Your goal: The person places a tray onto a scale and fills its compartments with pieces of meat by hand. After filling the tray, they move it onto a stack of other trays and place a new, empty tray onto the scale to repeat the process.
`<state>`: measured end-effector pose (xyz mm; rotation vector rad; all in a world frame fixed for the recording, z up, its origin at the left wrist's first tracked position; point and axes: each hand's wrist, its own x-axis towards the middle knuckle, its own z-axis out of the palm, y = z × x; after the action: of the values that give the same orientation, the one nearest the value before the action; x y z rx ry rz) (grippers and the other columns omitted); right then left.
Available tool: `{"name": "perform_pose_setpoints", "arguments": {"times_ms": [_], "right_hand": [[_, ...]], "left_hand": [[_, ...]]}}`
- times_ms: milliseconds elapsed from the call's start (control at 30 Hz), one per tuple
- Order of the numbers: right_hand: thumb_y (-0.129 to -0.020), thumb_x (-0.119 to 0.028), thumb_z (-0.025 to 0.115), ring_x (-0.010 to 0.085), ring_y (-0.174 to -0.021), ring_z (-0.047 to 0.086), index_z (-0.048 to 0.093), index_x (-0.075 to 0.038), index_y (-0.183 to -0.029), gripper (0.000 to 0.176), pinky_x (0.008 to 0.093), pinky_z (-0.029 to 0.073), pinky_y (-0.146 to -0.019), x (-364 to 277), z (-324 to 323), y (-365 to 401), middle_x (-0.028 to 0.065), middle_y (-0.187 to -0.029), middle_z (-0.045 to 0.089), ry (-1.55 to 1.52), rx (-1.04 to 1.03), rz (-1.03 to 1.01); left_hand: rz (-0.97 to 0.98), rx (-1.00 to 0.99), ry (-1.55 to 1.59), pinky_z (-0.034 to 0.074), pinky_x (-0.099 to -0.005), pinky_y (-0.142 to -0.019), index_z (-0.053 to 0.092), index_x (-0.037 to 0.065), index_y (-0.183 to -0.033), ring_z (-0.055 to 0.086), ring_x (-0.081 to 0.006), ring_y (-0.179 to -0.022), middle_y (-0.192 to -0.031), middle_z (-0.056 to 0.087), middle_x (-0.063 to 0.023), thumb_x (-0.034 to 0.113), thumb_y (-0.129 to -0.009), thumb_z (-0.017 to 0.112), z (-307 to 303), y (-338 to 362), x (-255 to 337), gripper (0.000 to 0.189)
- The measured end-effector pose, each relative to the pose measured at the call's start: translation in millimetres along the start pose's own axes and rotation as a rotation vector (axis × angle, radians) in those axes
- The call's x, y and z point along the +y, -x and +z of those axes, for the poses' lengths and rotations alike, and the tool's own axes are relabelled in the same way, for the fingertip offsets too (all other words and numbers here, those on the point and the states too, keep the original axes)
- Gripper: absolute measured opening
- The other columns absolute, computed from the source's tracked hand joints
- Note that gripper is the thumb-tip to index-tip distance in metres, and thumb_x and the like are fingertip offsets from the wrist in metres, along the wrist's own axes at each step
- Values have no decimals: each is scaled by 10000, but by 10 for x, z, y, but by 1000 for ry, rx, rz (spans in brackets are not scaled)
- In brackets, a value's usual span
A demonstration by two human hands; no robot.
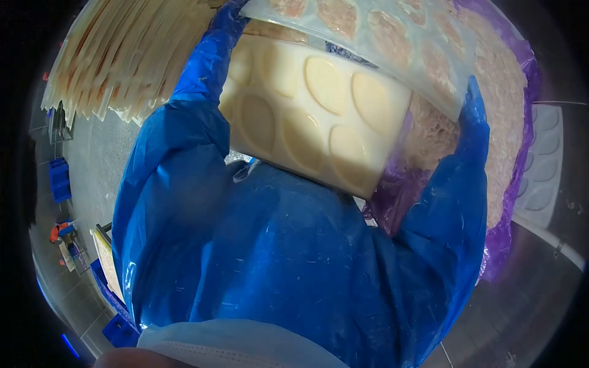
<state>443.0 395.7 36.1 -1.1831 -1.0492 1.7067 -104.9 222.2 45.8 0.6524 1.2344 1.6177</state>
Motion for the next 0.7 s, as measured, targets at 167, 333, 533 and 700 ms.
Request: {"name": "perform_pose_setpoints", "arguments": {"times_ms": [167,333,533,700], "right_hand": [[-1007,-327,523,319,-1089,623,558,-51,-1309,410,392,529,-930,164,-66,227,148,-1221,623,-80,55,50],[-1007,-321,538,269,-1154,601,486,9,-1381,502,410,528,-936,468,-247,595,185,-1263,591,137,94,-191],[-830,-80,732,289,-1121,601,531,80,-1307,541,412,503,-936,415,139,696,223,-1254,598,982,233,-1149],[-807,-122,761,287,-1131,594,493,88,-1330,624,441,500,-960,-302,2777,1112,223,-1274,578,462,-12,-1160]], "left_hand": [[-53,-5,46,409,-400,-1087,407,-9,-1479,551,-280,-1252,-1355,568,-215,248,-988,597,-44,-51,-281,586],[62,-80,168,412,-404,-1083,391,-8,-1489,550,-283,-1253,-1360,562,-213,251,-991,594,327,-91,-226,597],[553,-220,303,421,-411,-1073,368,-6,-1502,551,-281,-1249,-1365,556,-206,262,-997,591,870,1326,1275,614],[742,-476,189,428,-463,-1064,316,-9,-1522,557,-291,-1251,-1409,527,-208,381,-1006,549,620,2298,1446,688]]}}
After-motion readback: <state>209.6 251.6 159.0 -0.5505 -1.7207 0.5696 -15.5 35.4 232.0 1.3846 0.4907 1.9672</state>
